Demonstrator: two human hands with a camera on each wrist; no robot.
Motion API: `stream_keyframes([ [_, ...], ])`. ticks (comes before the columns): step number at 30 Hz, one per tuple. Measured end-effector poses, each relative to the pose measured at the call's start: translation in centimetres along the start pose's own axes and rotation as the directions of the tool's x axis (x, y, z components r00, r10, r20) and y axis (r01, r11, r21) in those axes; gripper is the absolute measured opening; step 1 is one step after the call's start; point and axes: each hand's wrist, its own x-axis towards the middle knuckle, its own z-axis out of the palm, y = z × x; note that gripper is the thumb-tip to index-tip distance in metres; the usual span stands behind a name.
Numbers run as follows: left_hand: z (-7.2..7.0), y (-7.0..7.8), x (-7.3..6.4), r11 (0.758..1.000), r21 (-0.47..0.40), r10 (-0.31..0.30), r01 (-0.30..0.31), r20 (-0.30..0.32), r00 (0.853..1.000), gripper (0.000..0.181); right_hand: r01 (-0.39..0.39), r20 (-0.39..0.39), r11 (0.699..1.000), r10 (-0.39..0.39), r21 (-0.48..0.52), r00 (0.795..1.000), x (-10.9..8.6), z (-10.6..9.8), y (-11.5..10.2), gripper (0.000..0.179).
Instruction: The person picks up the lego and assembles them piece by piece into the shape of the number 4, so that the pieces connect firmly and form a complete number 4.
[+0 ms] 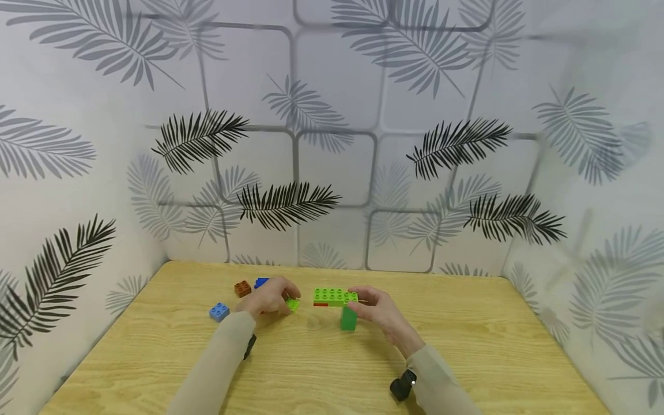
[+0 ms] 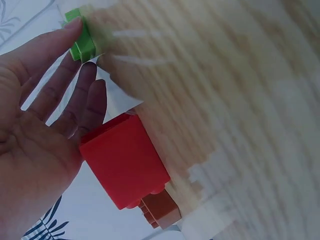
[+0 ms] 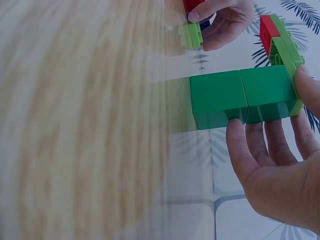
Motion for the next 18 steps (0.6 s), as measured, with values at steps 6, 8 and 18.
stream_keyframes([
  [6,0.1,-0.1,0.17,1.0,-0.016,0.011,-0.012,-0.04,0.999,0.044,-0.007,-0.001,1.0,0.007,0.008,1.0,0.13,-0.02,0.1,0.052],
  [8,0.17,-0.18,0.2,0.999,-0.049,0.015,-0.018,-0.062,0.998,0.046,-0.008,-0.006,1.0,0.008,0.008,1.0,0.14,-0.02,0.14,0.052],
  [18,0.11,-0.05,-0.23,0.92,-0.389,-0.007,-0.052,-0.149,0.989,0.044,-0.021,-0.007,1.0,0.021,0.01,1.0,0.12,0.09,0.15,0.055],
])
